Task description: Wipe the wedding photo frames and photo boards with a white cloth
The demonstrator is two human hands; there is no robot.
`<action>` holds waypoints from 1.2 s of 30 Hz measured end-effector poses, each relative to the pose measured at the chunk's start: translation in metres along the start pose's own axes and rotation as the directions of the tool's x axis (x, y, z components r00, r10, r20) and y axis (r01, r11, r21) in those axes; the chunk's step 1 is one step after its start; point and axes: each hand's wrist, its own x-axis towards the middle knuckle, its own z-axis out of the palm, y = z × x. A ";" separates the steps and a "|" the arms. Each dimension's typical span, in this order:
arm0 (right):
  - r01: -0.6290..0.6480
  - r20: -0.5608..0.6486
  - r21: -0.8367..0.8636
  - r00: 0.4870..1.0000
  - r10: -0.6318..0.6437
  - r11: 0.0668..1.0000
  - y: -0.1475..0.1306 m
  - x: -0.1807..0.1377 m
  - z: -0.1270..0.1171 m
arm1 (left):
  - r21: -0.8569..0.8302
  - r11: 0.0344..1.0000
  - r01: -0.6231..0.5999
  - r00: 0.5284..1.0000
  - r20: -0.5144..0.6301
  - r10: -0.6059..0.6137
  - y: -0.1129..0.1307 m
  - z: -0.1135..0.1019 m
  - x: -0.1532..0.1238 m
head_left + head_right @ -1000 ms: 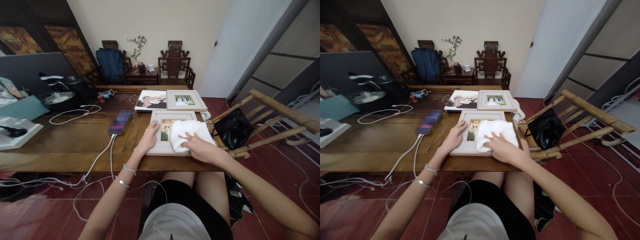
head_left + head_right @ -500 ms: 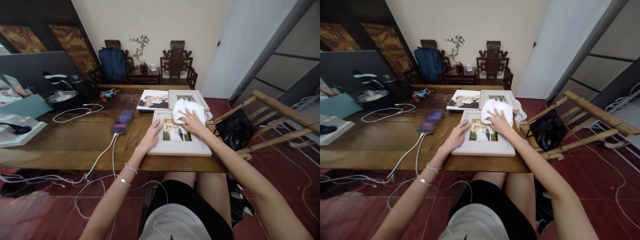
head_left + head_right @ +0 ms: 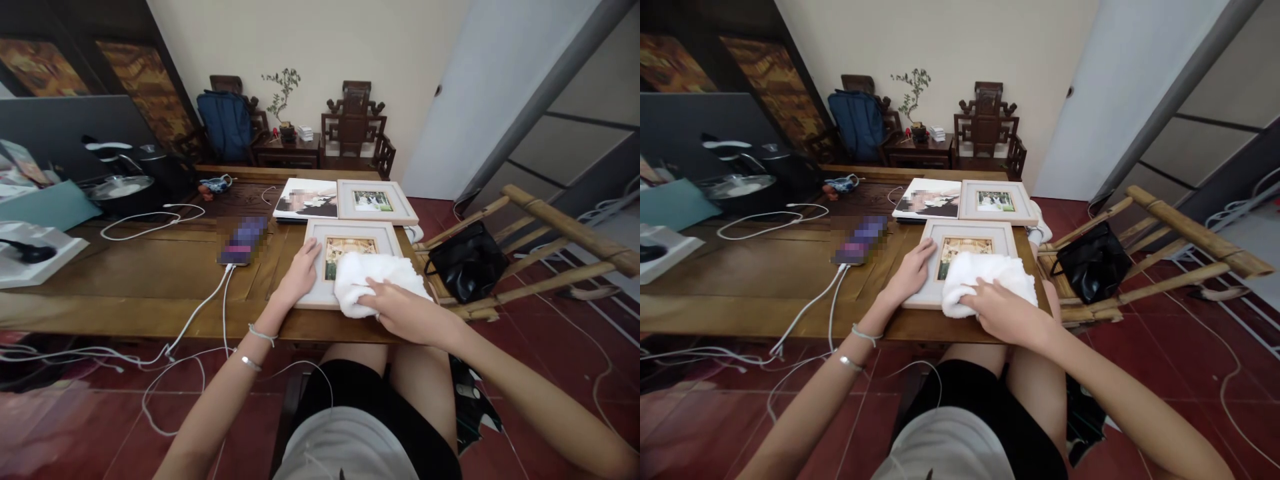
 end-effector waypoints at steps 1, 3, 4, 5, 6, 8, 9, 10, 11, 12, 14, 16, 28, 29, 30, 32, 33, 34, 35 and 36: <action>-0.009 -0.001 0.021 1.000 0.009 1.000 0.001 0.000 0.001 | -0.004 1.000 -0.007 1.000 0.003 0.007 0.000 -0.001 0.000; -0.027 -0.017 0.036 0.999 0.027 0.999 0.010 0.008 0.007 | -0.016 1.000 -0.021 1.000 0.005 0.021 -0.001 -0.001 0.000; -0.033 -0.034 0.028 0.999 0.034 0.999 0.018 0.015 0.011 | -0.019 1.000 -0.024 1.000 0.007 0.024 -0.001 -0.001 0.000; -0.042 -0.057 0.011 0.997 0.042 0.999 0.029 0.023 0.016 | -0.020 1.000 -0.024 1.000 0.011 0.025 -0.001 -0.002 0.001; -0.053 -0.086 -0.010 0.995 0.052 0.999 0.040 0.032 0.020 | -0.018 1.000 -0.024 1.000 0.016 0.024 -0.001 -0.002 0.001; -0.087 -0.146 -0.055 0.986 0.078 0.995 0.063 0.051 0.025 | -0.015 1.000 -0.022 0.999 0.026 0.022 -0.002 -0.002 0.001; -0.107 -0.170 -0.078 0.981 0.093 0.991 0.073 0.061 0.026 | -0.015 1.000 -0.022 0.999 0.030 0.023 -0.002 -0.002 0.001; -0.124 -0.183 -0.102 0.978 0.104 0.987 0.082 0.070 0.026 | -0.013 1.000 -0.023 0.999 0.034 0.023 -0.001 -0.002 0.001; -0.139 -0.189 -0.125 0.975 0.114 0.982 0.090 0.078 0.024 | -0.009 1.000 -0.021 0.999 0.035 0.021 -0.001 -0.002 0.001; -0.150 -0.187 -0.145 0.975 0.121 0.978 0.095 0.085 0.022 | -0.003 1.000 -0.017 0.999 0.036 0.017 -0.001 -0.002 0.001; -0.154 -0.172 -0.164 0.977 0.126 0.974 0.100 0.094 0.018 | 0.014 1.000 -0.002 0.999 0.036 0.002 0.000 -0.002 0.000; -0.141 -0.145 -0.156 0.982 0.119 0.978 0.097 0.094 0.015 | 0.025 1.000 0.009 0.999 0.035 -0.010 0.001 -0.001 0.001; -0.019 0.200 0.160 0.980 -0.014 0.987 0.008 0.003 -0.035 | 0.067 0.997 0.024 0.999 0.046 -0.028 0.002 0.005 0.001; -0.015 0.190 0.173 0.982 -0.019 0.985 0.006 0.004 -0.034 | 0.077 0.997 0.018 0.999 0.049 -0.022 0.001 0.005 0.001; -0.010 0.170 0.183 0.985 -0.022 0.983 0.008 0.007 -0.031 | 0.089 0.996 0.008 0.999 0.052 -0.013 0.001 0.005 0.002; 0.003 0.109 0.184 0.994 -0.023 0.983 0.017 0.019 -0.018 | 0.113 0.993 -0.017 0.999 0.052 0.011 -0.001 0.005 0.002; 0.007 0.074 0.165 0.997 -0.019 0.986 0.025 0.027 -0.009 | 0.123 0.992 -0.029 0.998 0.051 0.023 -0.001 0.005 0.002; 0.006 0.037 0.134 0.999 -0.012 0.991 0.034 0.036 -0.001 | 0.131 0.991 -0.039 0.998 0.050 0.033 -0.002 0.005 0.002; 0.001 -0.002 0.091 1.000 -0.001 0.996 0.045 0.045 0.006 | 0.136 0.990 -0.045 0.998 0.050 0.038 -0.002 0.005 0.002; -0.006 -0.044 0.039 0.999 0.008 0.999 0.055 0.054 0.012 | 0.138 0.989 -0.048 0.998 0.051 0.041 -0.002 0.005 0.002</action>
